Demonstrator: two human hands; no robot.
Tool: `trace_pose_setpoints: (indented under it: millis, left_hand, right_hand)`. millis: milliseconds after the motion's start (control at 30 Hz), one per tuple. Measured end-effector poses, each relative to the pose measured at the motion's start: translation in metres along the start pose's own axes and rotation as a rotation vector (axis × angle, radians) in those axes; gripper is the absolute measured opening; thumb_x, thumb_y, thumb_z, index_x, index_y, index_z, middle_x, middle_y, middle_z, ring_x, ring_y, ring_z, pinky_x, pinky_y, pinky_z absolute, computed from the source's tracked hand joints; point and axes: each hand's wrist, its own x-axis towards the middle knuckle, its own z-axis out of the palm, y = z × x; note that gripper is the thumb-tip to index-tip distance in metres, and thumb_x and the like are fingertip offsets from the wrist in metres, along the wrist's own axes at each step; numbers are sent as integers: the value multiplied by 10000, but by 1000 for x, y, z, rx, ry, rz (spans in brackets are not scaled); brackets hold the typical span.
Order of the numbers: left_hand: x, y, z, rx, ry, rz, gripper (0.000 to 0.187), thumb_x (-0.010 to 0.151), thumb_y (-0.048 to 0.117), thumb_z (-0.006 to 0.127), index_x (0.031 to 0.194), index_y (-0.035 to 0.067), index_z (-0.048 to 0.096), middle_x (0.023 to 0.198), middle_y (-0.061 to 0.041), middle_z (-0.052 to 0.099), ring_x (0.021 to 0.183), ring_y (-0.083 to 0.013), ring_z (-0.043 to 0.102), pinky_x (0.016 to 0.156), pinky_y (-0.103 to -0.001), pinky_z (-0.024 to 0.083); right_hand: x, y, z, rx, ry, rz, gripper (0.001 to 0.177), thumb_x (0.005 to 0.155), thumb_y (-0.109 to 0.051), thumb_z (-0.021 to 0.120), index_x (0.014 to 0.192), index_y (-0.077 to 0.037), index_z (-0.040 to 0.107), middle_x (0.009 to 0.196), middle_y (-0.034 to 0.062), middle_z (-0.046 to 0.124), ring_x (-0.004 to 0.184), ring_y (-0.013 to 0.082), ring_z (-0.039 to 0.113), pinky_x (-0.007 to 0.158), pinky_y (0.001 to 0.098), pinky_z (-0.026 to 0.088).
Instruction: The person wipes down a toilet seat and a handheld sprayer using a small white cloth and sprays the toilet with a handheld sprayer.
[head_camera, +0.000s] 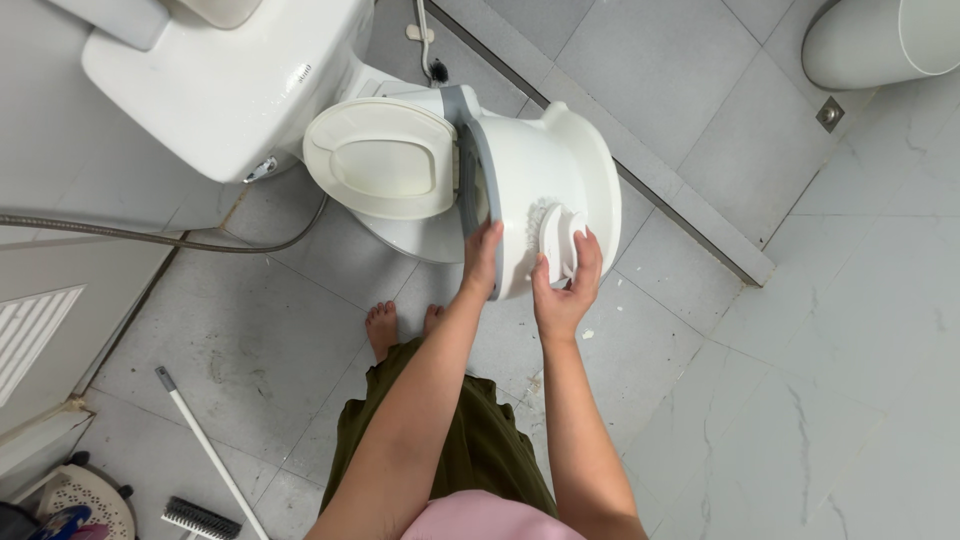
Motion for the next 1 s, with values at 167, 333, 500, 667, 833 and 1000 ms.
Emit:
trace_pose_setpoints:
  millis: [167,333,500,667,833,1000]
  left_hand:
    - [6,-22,-4,-122,-55,-230,909,925,741,373,1508,48,456,1447,-169,550,1386,-316,480,1148,-439,363]
    - [44,-41,-25,-397,-5,-466,844,975,693,306,1511,52,423,1417,-225,573,1334,-373,557,1072,-484,496]
    - [47,-61,-43,-286,-51,-332,772,975,651,383,1528,117,449,1494,-78,527,1350,-223,525,1090,-353,452]
    - [47,-30,-54,-327,-57,-413,855,959,722,299,1506,83,454,1476,-148,540,1338,-268,536,1090,-387,450]
    - [43,-27,-52,-378,-46,-455,892,940,740,294,1520,70,395,1490,-233,510,1378,-355,512,1129,-455,436]
    - [51,-40,-48,-187,51,-230,933,925,747,401,1561,64,371,1599,-105,396,1485,-228,357,1194,-380,298]
  right_hand:
    - [-33,26,3,-137,-55,-142,630,854,-97,756,1433,-133,512,1485,214,510,1390,403,509,1159,499,453]
    - [-68,29,29,-210,-177,-282,527,844,-139,784,1331,-141,583,1475,238,505,1285,415,535,1082,504,466]
    - [-21,40,81,-181,-148,-223,531,859,-126,775,1365,-112,614,1490,218,508,1323,418,536,1125,486,448]
    - [-53,43,81,-145,-176,-207,499,880,-131,756,1358,-89,619,1493,238,500,1342,414,502,1116,505,436]
    - [-50,39,88,-100,-161,-192,478,900,-148,746,1357,-111,613,1484,232,489,1325,409,499,1109,500,437]
    - [34,30,122,-161,-266,-112,502,884,-180,747,1374,-128,652,1472,200,547,1317,394,535,1098,488,441]
